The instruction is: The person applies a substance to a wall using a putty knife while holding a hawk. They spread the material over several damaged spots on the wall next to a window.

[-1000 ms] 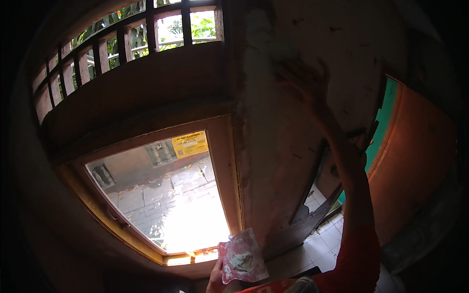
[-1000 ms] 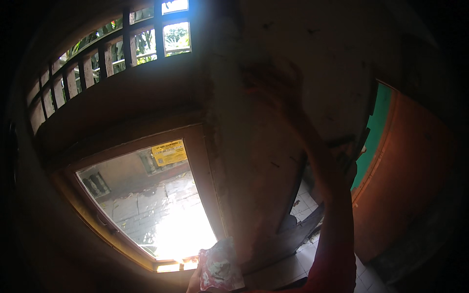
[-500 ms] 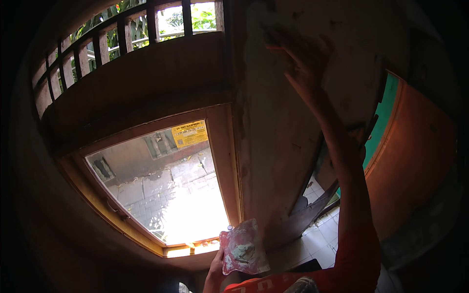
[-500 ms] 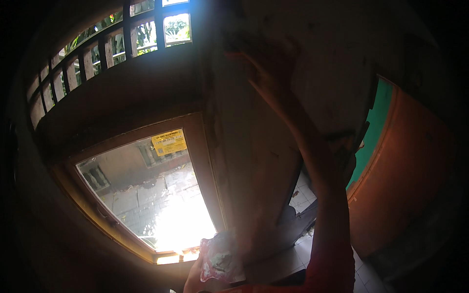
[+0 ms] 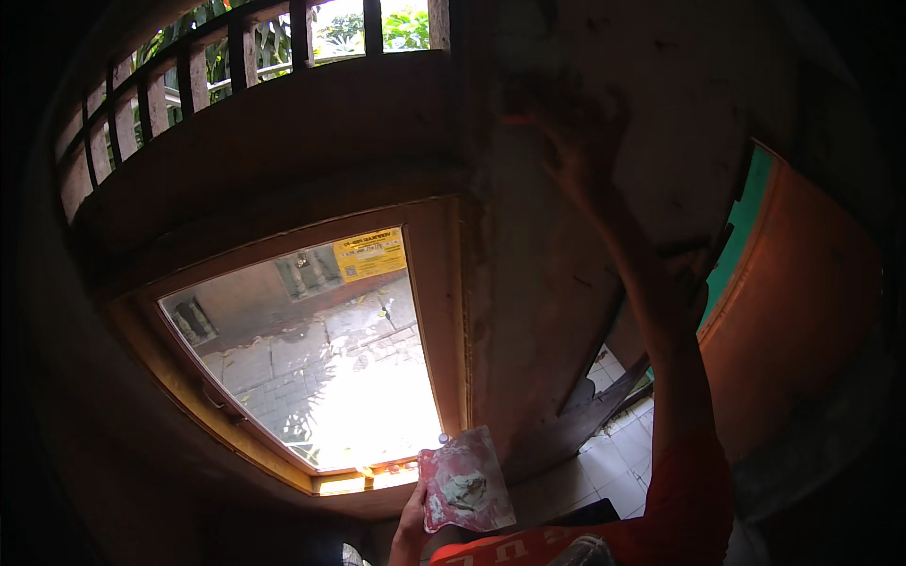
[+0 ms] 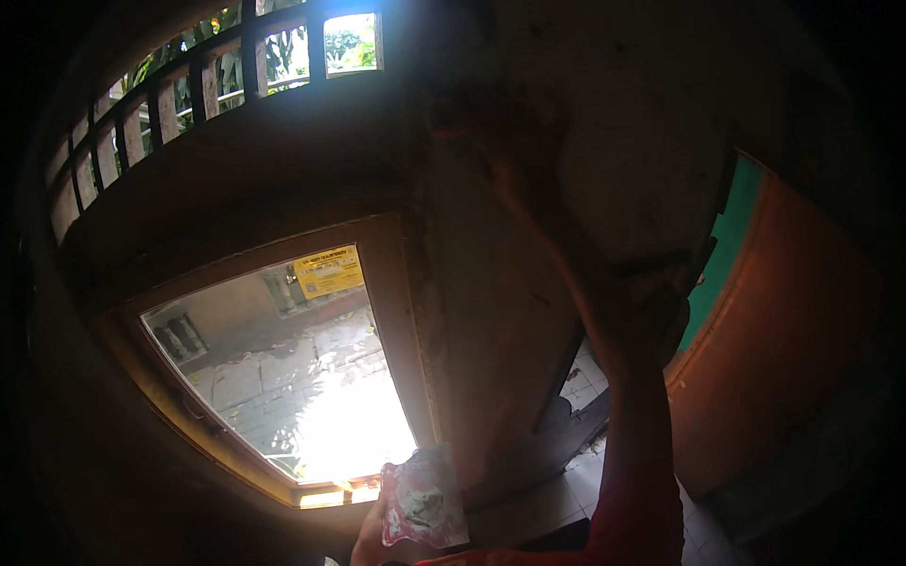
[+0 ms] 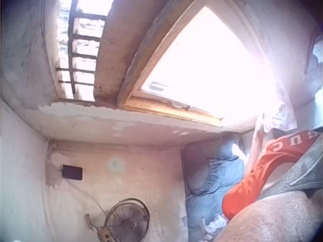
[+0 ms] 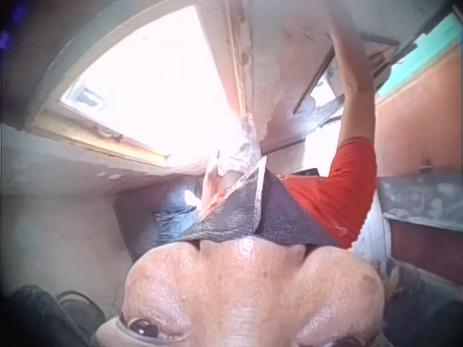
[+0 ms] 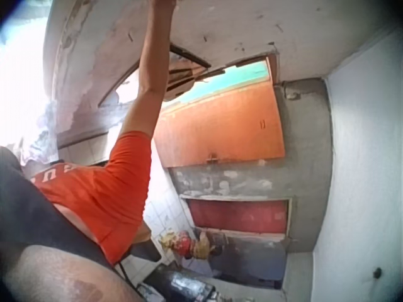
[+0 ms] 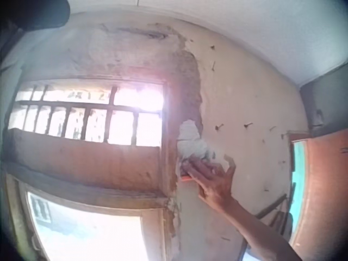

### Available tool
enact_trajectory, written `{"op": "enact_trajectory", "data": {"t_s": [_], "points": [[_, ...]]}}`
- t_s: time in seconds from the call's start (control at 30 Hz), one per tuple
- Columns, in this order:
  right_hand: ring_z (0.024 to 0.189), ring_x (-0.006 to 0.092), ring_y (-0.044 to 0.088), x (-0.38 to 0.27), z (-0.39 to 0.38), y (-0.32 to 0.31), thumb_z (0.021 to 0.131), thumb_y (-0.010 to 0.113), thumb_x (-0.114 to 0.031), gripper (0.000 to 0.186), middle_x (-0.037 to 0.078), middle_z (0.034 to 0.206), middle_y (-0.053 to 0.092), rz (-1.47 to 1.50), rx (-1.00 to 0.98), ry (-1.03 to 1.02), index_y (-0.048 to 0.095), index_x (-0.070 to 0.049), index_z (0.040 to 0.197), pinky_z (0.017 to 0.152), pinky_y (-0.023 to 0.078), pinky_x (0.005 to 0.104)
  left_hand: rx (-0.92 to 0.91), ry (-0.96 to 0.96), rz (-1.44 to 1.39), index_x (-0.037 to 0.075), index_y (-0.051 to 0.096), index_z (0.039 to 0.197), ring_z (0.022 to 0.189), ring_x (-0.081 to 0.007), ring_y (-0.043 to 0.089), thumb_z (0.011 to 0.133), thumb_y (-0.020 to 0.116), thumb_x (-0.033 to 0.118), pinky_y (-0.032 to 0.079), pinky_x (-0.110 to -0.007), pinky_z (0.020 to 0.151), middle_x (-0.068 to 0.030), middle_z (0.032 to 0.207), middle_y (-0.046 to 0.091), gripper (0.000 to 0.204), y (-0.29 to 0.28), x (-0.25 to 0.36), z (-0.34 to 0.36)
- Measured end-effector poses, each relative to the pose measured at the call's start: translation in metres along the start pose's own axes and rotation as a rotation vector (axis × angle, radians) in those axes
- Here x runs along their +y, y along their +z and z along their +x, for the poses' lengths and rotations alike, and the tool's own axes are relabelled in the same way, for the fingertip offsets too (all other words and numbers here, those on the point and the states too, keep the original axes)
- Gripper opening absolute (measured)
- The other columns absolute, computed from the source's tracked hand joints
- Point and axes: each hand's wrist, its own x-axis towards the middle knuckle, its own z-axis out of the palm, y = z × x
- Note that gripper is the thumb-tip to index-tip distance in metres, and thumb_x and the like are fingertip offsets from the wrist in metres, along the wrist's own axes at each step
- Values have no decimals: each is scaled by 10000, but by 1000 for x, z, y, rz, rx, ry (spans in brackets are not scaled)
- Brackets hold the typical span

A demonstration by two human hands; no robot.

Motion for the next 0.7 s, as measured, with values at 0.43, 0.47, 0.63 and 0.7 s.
{"op": "enact_trajectory", "data": {"t_s": [0.43, 0.47, 0.63, 0.7], "points": [[958, 199, 543, -18, -24, -10, 544, 692, -14, 710, -14, 1270, 523, -21, -106, 52, 543, -228, 1204, 964, 234, 504, -25, -33, -6, 25, 297, 1335, 1140, -278, 494, 975, 238, 390, 437, -423, 943, -160, 1270, 462, 516, 18, -6, -4], [952, 199, 544, -17, -30, -7, 548, 693, -15, 707, -15, 1271, 521, -17, -90, 45, 542, -229, 1205, 965, 235, 504, -28, -33, -9, 26, 297, 1334, 1139, -277, 495, 974, 239, 392, 438, -422, 942, -158, 1268, 464, 517, 16, -7, -4], [939, 192, 552, -27, -33, -29, 586, 681, -12, 657, -21, 1241, 536, 27, -149, 50, 546, -230, 1192, 993, 224, 499, -25, -30, -1, 29, 297, 1335, 1136, -271, 498, 975, 238, 387, 444, -417, 937, -156, 1267, 465, 511, 14, -8, -10], [935, 189, 557, -35, -29, -48, 606, 670, -14, 606, -23, 1205, 559, 62, -162, 51, 560, -226, 1163, 1006, 218, 496, -23, -23, -6, 29, 298, 1335, 1131, -271, 502, 976, 238, 384, 446, -415, 936, -156, 1266, 465, 509, 16, -7, -14]]}}
